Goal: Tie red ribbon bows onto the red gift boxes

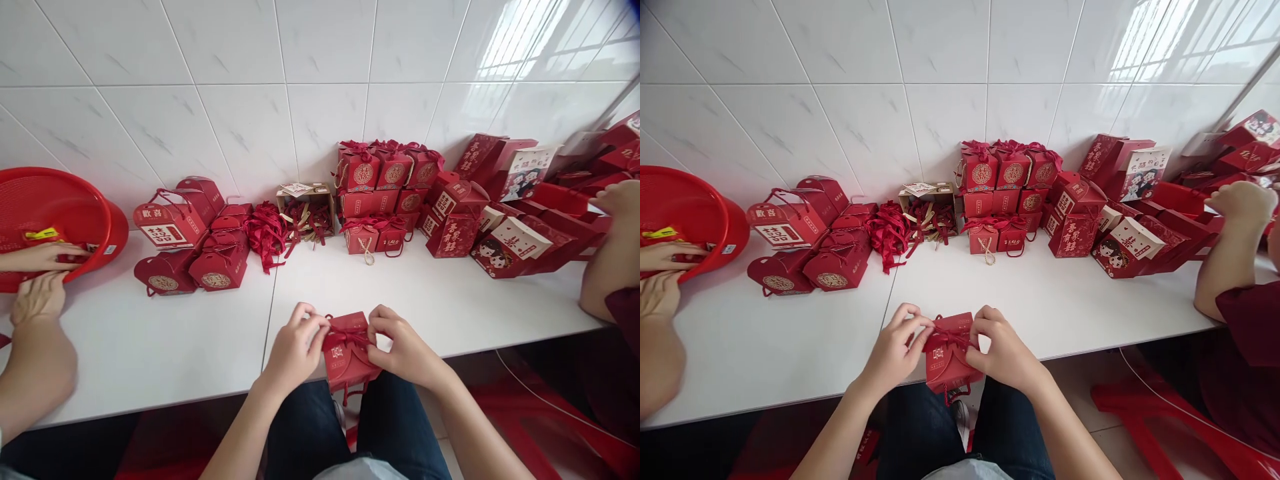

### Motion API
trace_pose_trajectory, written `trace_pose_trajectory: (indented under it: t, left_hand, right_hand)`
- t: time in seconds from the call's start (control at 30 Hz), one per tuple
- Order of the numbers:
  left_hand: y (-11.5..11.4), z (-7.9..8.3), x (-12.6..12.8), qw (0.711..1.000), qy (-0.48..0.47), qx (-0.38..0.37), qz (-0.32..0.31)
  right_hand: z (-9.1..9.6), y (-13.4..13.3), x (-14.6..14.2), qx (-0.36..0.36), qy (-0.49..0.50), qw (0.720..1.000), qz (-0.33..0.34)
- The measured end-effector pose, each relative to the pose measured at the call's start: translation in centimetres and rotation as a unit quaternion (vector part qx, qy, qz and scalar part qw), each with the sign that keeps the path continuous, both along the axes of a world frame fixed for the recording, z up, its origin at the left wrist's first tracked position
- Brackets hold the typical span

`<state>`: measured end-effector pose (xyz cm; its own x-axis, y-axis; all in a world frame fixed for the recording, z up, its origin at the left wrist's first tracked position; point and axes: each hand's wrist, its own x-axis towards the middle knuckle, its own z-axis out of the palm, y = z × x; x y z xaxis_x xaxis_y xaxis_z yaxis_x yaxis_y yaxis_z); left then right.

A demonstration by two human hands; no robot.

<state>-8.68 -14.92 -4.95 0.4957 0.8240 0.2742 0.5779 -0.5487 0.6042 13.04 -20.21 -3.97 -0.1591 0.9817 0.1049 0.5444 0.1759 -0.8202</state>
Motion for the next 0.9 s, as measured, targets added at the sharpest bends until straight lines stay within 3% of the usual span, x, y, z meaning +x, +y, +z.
trace_pose_trajectory:
  t: [0.1, 0.2, 0.3, 0.37, 0.53, 0.73, 0.9]
  left_hand:
    - [0.4, -0.1, -1.0, 0.999, -0.01, -0.009, 0.032]
    - [0.7, 0.4, -1.2, 0.99, -0.101, -0.09, -0.049]
    - [1.0, 0.7, -0.6, 0.961, -0.164, -0.184, -0.13]
    - [1.3, 0.7, -0.2, 0.957, -0.159, -0.191, -0.148]
    - [2.5, 0.1, -0.3, 0.997, -0.003, -0.018, -0.079]
    - [2.9, -0.6, -0.8, 0.972, 0.108, 0.209, 0.019]
    - [2.6, -1.2, -0.6, 0.96, 0.125, 0.236, 0.082]
  right_hand:
    - [-0.6, -0.3, 1.1, -0.018, -0.014, 0.999, -0.035]
    - [-0.9, -0.4, 1.3, -0.016, -0.007, 0.999, -0.039]
    - [-0.9, -0.4, 1.2, 0.001, -0.01, 0.999, -0.04]
    - [-0.8, -0.4, 1.2, 0.008, -0.025, 0.999, -0.041]
    - [-0.7, -0.8, 1.4, 0.004, -0.063, 0.997, -0.05]
    - [-0.8, -1.5, 1.2, -0.013, -0.059, 0.996, -0.059]
    - [-1.1, -1.6, 0.8, -0.013, -0.064, 0.996, -0.063]
